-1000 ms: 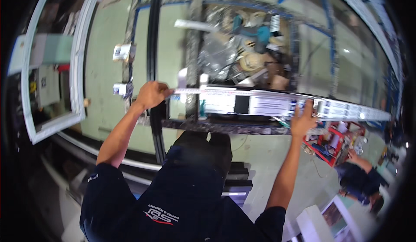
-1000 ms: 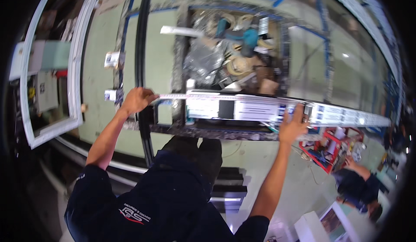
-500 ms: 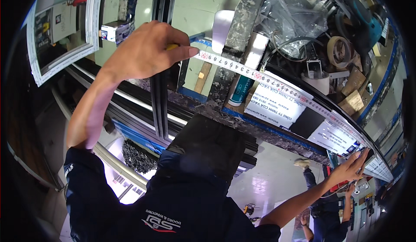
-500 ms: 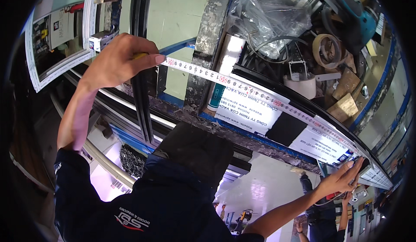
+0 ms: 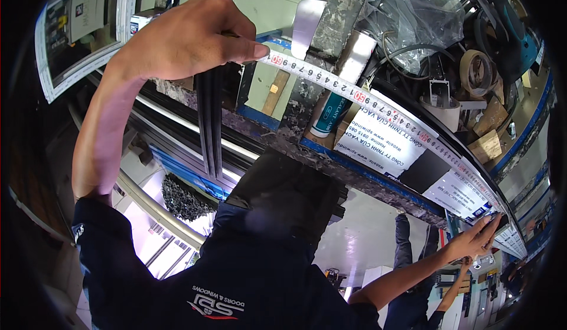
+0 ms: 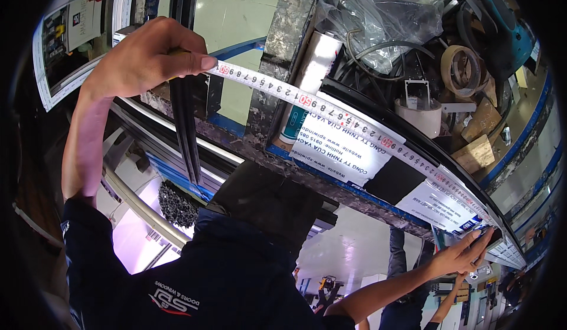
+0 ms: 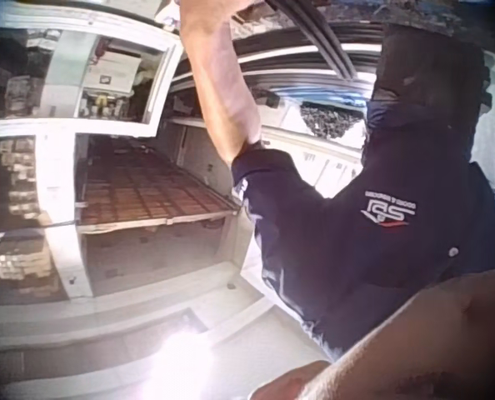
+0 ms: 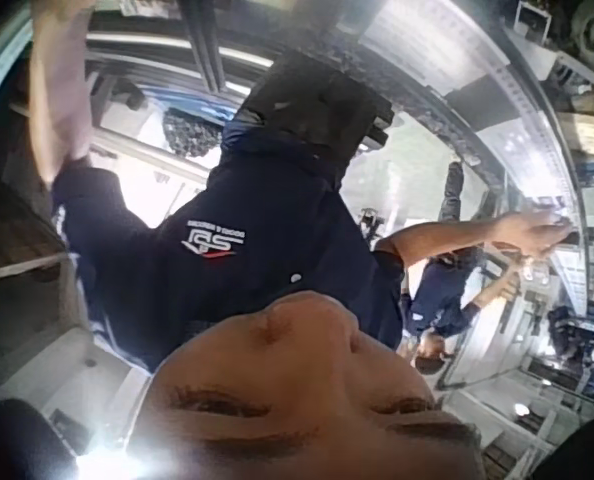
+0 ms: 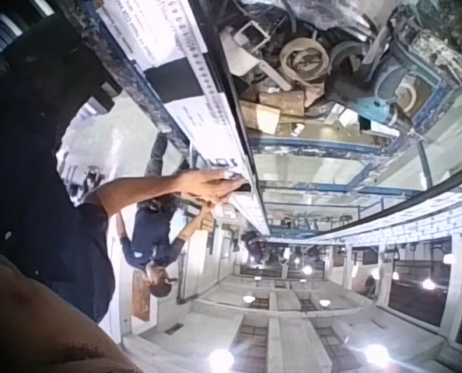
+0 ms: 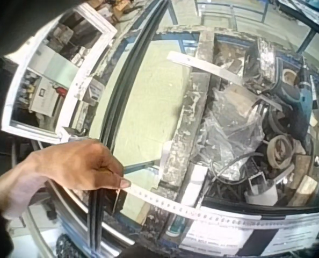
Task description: Assemble and secure components of a metal window or door frame using tools and measurements.
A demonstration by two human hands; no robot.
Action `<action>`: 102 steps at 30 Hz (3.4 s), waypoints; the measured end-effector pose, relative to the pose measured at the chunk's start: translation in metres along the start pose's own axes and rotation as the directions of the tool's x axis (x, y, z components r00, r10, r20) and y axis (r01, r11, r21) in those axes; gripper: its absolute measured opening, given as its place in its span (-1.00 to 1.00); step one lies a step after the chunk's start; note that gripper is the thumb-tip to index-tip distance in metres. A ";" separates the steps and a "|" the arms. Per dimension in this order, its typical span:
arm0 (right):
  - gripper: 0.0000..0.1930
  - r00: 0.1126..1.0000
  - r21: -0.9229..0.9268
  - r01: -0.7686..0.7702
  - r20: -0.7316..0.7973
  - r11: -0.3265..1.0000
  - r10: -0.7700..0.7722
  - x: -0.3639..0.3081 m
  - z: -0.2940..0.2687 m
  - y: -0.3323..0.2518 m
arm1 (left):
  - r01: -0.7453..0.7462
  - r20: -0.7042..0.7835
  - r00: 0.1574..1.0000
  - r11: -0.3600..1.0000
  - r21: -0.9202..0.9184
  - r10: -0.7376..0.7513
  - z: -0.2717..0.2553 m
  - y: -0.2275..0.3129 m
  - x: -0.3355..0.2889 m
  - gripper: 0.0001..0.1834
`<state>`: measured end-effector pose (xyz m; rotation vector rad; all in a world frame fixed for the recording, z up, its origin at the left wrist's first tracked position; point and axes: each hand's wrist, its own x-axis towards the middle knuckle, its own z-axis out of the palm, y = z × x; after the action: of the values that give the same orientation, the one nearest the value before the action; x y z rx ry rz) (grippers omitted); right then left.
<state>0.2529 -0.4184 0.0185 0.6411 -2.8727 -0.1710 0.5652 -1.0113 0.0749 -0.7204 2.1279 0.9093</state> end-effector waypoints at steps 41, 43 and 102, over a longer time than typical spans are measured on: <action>-0.48 1.000 0.183 -0.001 -0.004 0.983 0.001 -0.046 -0.020 -0.059 | 0.052 -0.164 0.980 0.941 -0.333 -0.112 0.035 -0.099 -0.062 -0.77; -0.48 0.998 0.111 -0.049 0.044 0.993 0.045 -0.065 -0.032 -0.051 | 0.076 -0.022 0.996 0.944 -0.321 -0.087 0.039 -0.066 -0.051 -0.82; -0.75 0.779 0.718 0.441 -0.008 0.538 -0.627 -0.070 -0.064 -0.309 | -0.014 -0.110 0.994 0.998 -0.062 0.007 0.069 -0.012 -0.045 -0.57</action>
<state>0.4547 -0.6710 0.0224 1.7735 -2.7873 0.8652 0.6268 -0.9558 0.0705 -0.8080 2.2094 0.9659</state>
